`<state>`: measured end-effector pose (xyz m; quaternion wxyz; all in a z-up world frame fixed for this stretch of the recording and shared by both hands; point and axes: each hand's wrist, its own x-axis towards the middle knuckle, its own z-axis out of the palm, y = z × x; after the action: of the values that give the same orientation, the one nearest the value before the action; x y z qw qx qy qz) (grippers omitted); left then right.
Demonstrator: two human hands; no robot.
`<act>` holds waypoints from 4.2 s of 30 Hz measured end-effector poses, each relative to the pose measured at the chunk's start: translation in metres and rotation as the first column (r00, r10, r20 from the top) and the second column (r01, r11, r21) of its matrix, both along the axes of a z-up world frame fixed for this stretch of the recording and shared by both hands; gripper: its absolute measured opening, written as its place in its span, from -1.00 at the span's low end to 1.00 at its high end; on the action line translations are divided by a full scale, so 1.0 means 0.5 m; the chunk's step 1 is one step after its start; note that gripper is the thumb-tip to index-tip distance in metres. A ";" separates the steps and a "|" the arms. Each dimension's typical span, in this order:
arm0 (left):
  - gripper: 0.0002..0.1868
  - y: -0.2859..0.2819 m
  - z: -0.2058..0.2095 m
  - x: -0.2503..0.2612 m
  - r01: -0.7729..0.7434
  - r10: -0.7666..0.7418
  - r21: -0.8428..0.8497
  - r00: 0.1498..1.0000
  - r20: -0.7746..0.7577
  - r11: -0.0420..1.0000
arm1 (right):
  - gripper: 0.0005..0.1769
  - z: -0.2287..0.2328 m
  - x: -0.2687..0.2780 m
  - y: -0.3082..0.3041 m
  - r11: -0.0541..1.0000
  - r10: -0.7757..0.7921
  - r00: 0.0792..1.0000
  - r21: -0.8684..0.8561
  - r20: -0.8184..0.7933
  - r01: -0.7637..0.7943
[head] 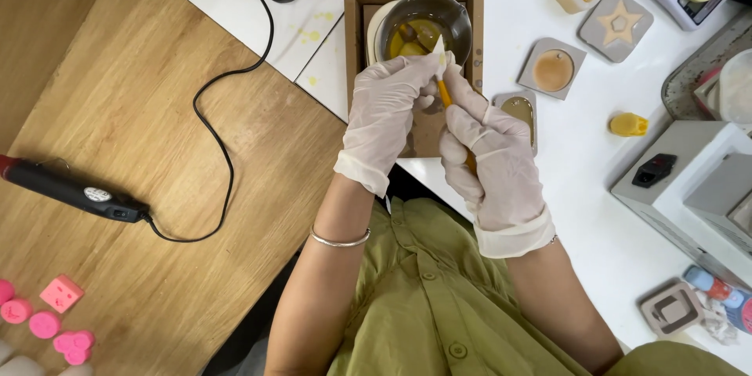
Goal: Stirring and checking the temperature of melted wax at a candle production station.
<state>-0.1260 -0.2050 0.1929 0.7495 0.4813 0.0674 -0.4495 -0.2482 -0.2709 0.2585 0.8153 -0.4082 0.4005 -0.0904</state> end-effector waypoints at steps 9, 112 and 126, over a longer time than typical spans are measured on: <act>-0.83 -0.026 -0.005 -0.017 -0.104 0.099 -0.045 0.991 -0.086 0.994 | -0.48 -0.003 0.000 -0.004 0.993 0.053 0.997 -0.105 -0.063 -0.059; -0.68 0.016 0.001 0.064 0.085 -0.101 0.055 0.875 0.473 0.995 | -0.48 -0.010 0.085 0.048 0.806 0.005 0.971 -0.573 -0.241 -0.146; -0.78 -0.047 -0.016 0.038 0.034 -0.049 0.107 0.988 0.145 0.994 | -0.50 0.010 0.039 -0.012 0.939 0.019 0.979 -0.334 -0.201 -0.087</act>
<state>-0.1070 -0.2288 0.1850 0.7169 0.5528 0.0253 -0.4241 -0.2290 -0.2768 0.2634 0.6914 -0.5605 0.4456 -0.0959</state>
